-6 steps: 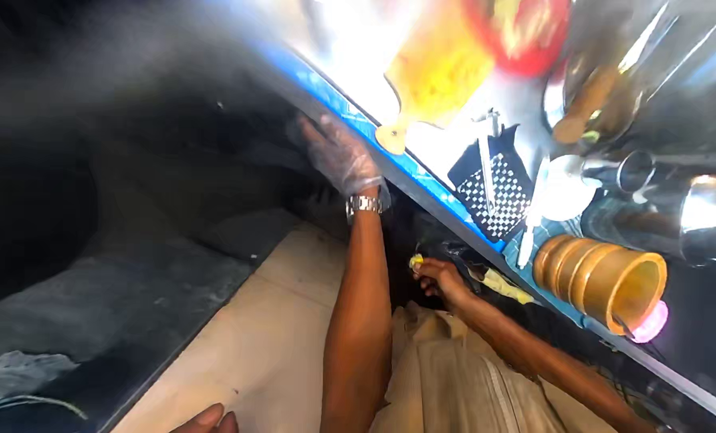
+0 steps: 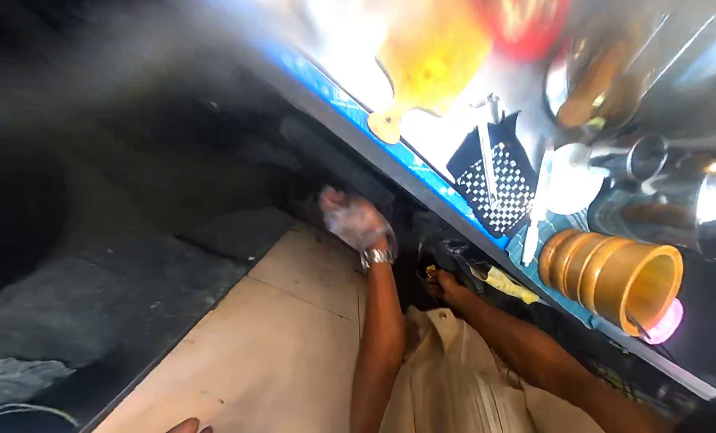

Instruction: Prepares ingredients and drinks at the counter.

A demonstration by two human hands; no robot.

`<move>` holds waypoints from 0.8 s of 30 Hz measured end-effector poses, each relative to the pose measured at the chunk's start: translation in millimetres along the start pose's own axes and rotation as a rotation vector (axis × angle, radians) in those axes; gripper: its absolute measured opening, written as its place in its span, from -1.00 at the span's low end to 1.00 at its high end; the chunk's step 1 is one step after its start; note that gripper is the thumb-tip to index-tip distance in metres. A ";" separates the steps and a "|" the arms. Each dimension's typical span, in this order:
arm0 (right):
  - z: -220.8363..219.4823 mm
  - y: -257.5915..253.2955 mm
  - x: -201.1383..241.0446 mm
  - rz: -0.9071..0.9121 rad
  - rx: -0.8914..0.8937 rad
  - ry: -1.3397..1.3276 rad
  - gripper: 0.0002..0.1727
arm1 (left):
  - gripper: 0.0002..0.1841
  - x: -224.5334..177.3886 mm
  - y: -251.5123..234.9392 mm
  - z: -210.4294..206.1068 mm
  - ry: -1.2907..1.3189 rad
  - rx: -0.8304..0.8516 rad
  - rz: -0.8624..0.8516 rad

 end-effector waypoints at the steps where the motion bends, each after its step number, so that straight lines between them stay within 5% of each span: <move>1: 4.7 -12.0 0.2 0.014 -0.057 -0.016 -0.56 | -0.54 29.3 14.8 -22.8 -0.102 0.142 -0.087; 5: 17.9 -46.7 0.1 0.093 -0.142 -0.026 -0.54 | -0.54 132.5 89.4 -128.4 -0.426 0.803 -0.419; 8: 23.2 -67.1 -3.7 0.150 -0.129 -0.029 -0.45 | -0.57 155.7 121.6 -177.7 -0.586 1.010 -0.512; 15: 23.6 -67.3 5.0 0.156 -0.020 -0.094 -0.49 | -0.63 167.2 94.2 -176.6 -0.364 0.747 -0.636; 20: 1.0 -59.8 7.2 0.213 -0.002 -0.268 -0.51 | -0.67 142.8 84.0 -155.7 -0.152 0.809 -0.435; 24: -6.9 -64.6 19.5 0.220 -0.044 -0.420 -0.52 | -0.63 139.9 75.3 -181.0 -0.199 0.770 -0.470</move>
Point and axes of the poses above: each hand's wrist, its own y-axis away from the middle knuckle, its own z-axis out of the back of the hand, x = y × z, the point moved 3 cm from there along -y, towards the middle knuckle, and after that the axes turned 9 degrees about -x, right-handed, at the moved point
